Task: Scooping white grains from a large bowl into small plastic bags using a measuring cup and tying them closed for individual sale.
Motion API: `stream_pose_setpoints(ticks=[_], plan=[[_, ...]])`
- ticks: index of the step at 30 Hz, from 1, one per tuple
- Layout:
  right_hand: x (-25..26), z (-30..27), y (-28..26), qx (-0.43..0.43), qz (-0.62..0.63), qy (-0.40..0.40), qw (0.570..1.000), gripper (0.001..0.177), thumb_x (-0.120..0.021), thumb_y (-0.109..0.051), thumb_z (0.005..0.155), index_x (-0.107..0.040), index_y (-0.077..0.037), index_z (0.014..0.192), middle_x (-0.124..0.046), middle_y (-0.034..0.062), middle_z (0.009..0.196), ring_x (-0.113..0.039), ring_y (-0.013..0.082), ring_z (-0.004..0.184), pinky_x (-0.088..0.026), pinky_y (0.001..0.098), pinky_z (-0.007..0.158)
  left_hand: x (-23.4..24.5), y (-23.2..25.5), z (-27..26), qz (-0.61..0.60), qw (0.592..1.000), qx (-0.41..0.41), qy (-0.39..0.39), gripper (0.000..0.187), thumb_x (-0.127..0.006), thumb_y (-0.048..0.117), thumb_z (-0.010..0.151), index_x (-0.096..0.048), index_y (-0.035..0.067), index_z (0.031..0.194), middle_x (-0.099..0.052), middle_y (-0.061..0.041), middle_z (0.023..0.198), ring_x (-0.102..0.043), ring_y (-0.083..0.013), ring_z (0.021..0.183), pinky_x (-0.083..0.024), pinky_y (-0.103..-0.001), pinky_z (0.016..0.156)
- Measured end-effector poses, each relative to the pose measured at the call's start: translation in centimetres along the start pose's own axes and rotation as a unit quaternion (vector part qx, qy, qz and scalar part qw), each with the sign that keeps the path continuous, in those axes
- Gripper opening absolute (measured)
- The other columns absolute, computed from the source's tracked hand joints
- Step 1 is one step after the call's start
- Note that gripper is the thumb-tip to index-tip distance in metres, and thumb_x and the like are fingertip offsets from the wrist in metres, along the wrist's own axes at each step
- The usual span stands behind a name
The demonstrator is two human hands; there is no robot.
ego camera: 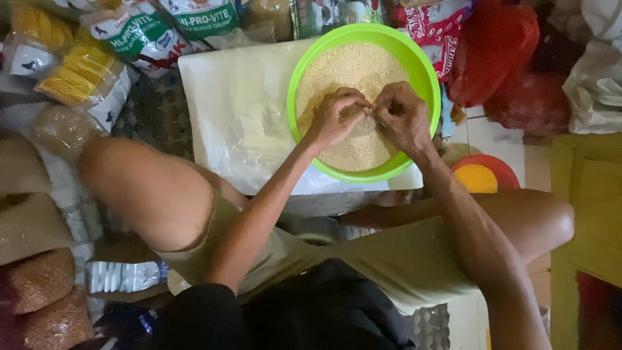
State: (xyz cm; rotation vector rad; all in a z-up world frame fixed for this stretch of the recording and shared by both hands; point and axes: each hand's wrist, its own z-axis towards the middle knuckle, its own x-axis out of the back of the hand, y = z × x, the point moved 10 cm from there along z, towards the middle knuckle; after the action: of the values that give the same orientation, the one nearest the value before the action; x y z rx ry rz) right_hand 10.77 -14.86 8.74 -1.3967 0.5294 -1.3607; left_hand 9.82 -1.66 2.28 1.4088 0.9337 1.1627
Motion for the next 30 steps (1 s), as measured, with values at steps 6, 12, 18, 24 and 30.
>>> stream_pose_setpoints(ticks=[6,12,18,24,30], plan=[[-0.1,-0.3,-0.3,-0.033,0.049,-0.001,0.998,0.008,-0.066,-0.004,0.095,-0.068,-0.002,0.087,-0.059,0.0179,0.102,-0.051,0.0126,0.067,-0.042,0.0255,0.049,1.5,3.4,-0.3,0.026,1.000,-0.015,0.006,0.011,-0.076,0.022,0.091,-0.073,0.012,0.096,-0.063,-0.014,0.114,-0.061,-0.0315,0.109,-0.054,-0.041,0.088],[-0.1,0.5,-2.6,0.030,0.000,-0.004,1.000,0.006,-0.069,-0.001,0.089,-0.068,-0.002,0.083,-0.060,0.0210,0.100,-0.055,0.0170,0.066,-0.038,0.0264,0.047,1.1,3.2,-0.1,0.082,0.996,-0.025,-0.007,0.015,-0.081,0.023,0.087,-0.073,0.014,0.097,-0.064,-0.009,0.115,-0.063,-0.0266,0.107,-0.056,-0.036,0.085],[0.0,0.2,-3.5,0.054,-0.028,0.000,0.998,0.008,-0.067,-0.003,0.093,-0.067,-0.002,0.085,-0.058,0.0206,0.097,-0.054,0.0191,0.066,-0.041,0.0283,0.047,1.3,4.4,-0.4,0.174,0.983,-0.051,0.014,0.018,-0.086,0.023,0.081,-0.074,0.018,0.093,-0.065,-0.003,0.112,-0.062,-0.0238,0.105,-0.052,-0.040,0.087],[0.3,0.6,-4.0,0.046,-0.028,-0.031,0.998,0.009,-0.070,-0.005,0.092,-0.069,-0.002,0.083,-0.062,0.0195,0.096,-0.053,0.0168,0.065,-0.039,0.0272,0.046,0.3,2.0,-0.1,0.035,0.997,-0.074,0.007,0.019,-0.085,0.022,0.084,-0.074,0.016,0.099,-0.068,-0.004,0.115,-0.065,-0.0144,0.084,-0.055,-0.028,0.071],[0.2,0.3,-3.5,0.058,-0.052,-0.012,0.997,0.009,-0.069,-0.004,0.091,-0.067,-0.001,0.082,-0.062,0.0193,0.097,-0.054,0.0161,0.062,-0.038,0.0256,0.042,-0.3,-0.2,-0.5,-0.010,0.999,-0.008,0.033,0.016,-0.082,0.019,0.085,-0.074,0.015,0.097,-0.067,-0.007,0.116,-0.065,-0.0151,0.083,-0.050,-0.024,0.064]])
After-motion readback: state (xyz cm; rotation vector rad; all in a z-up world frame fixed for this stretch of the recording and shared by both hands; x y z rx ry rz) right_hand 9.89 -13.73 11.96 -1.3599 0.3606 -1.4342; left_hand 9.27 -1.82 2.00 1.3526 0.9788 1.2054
